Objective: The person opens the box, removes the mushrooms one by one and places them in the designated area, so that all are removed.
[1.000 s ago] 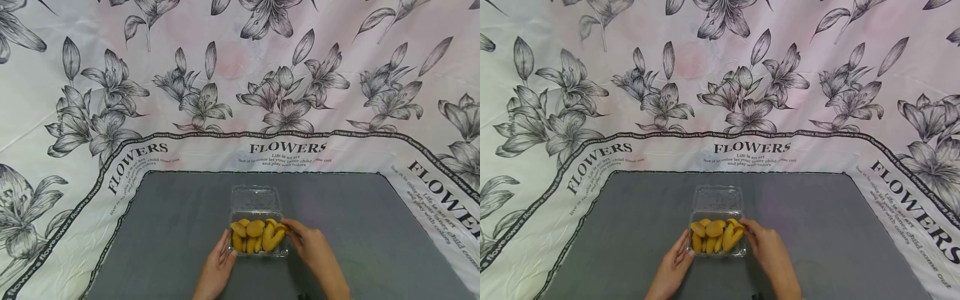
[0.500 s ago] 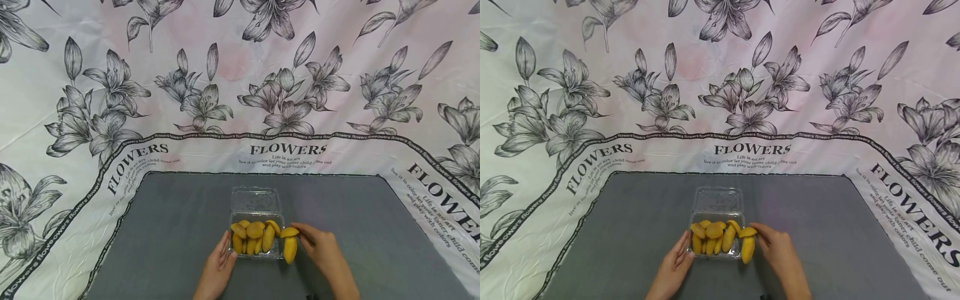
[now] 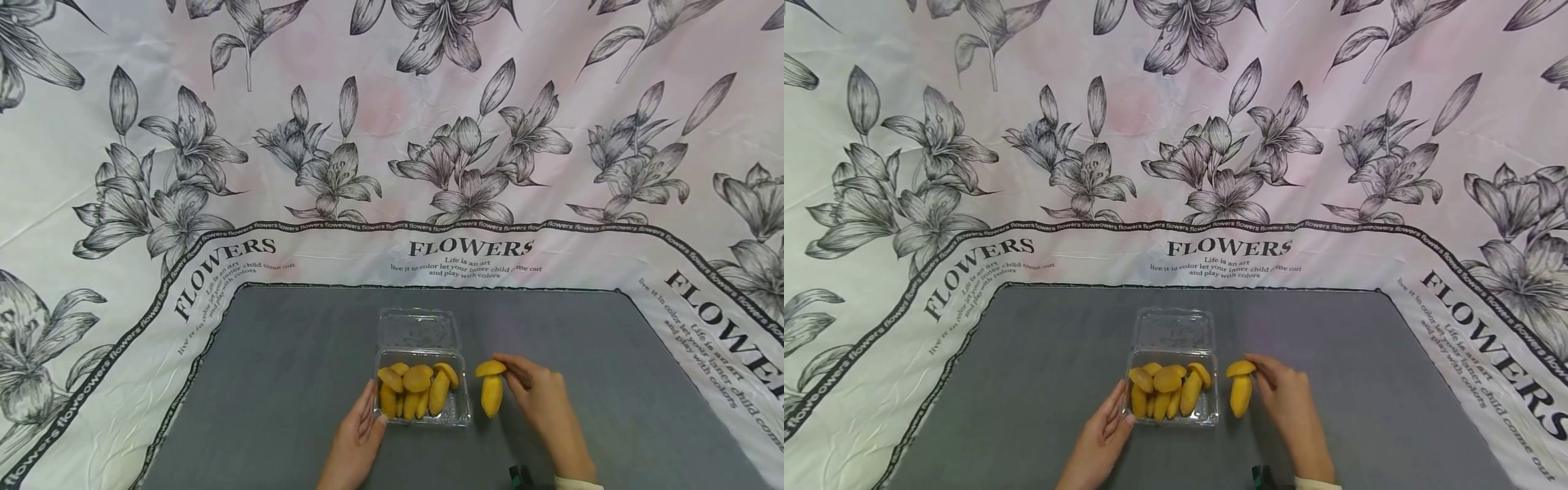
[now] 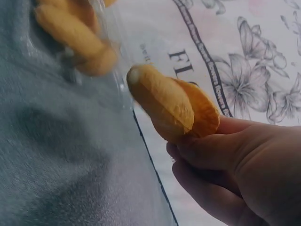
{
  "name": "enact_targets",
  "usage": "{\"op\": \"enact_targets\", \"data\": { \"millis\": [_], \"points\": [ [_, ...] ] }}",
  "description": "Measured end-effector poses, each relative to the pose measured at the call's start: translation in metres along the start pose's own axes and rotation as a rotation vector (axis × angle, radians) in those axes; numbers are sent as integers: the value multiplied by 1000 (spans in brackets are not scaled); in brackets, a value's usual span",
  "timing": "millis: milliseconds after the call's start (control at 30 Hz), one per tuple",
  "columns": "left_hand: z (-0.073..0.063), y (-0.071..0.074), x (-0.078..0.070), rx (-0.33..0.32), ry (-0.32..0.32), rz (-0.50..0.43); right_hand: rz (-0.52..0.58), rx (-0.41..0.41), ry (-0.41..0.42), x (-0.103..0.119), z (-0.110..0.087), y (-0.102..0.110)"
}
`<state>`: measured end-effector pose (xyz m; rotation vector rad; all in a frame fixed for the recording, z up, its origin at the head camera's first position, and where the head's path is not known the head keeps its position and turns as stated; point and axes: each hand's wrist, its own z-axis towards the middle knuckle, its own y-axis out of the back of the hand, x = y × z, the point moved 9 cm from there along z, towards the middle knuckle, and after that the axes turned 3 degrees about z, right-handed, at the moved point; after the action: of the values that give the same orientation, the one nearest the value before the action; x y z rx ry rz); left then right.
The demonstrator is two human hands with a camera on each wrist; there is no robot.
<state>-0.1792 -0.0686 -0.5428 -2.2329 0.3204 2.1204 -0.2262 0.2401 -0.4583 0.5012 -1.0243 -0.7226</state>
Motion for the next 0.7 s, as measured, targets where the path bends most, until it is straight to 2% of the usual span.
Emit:
{"op": "enact_targets", "data": {
  "millis": [167, 533, 700],
  "points": [
    [1, 1, 0, 0, 0, 4, 16, 51, -80, -12, 9, -3],
    [7, 8, -5, 34, 39, -4, -34, 81, -71, -19, 34, -18],
    [9, 11, -9, 40, 46, 3, -15, 124, -119, -25, 42, -29]
  ]
}}
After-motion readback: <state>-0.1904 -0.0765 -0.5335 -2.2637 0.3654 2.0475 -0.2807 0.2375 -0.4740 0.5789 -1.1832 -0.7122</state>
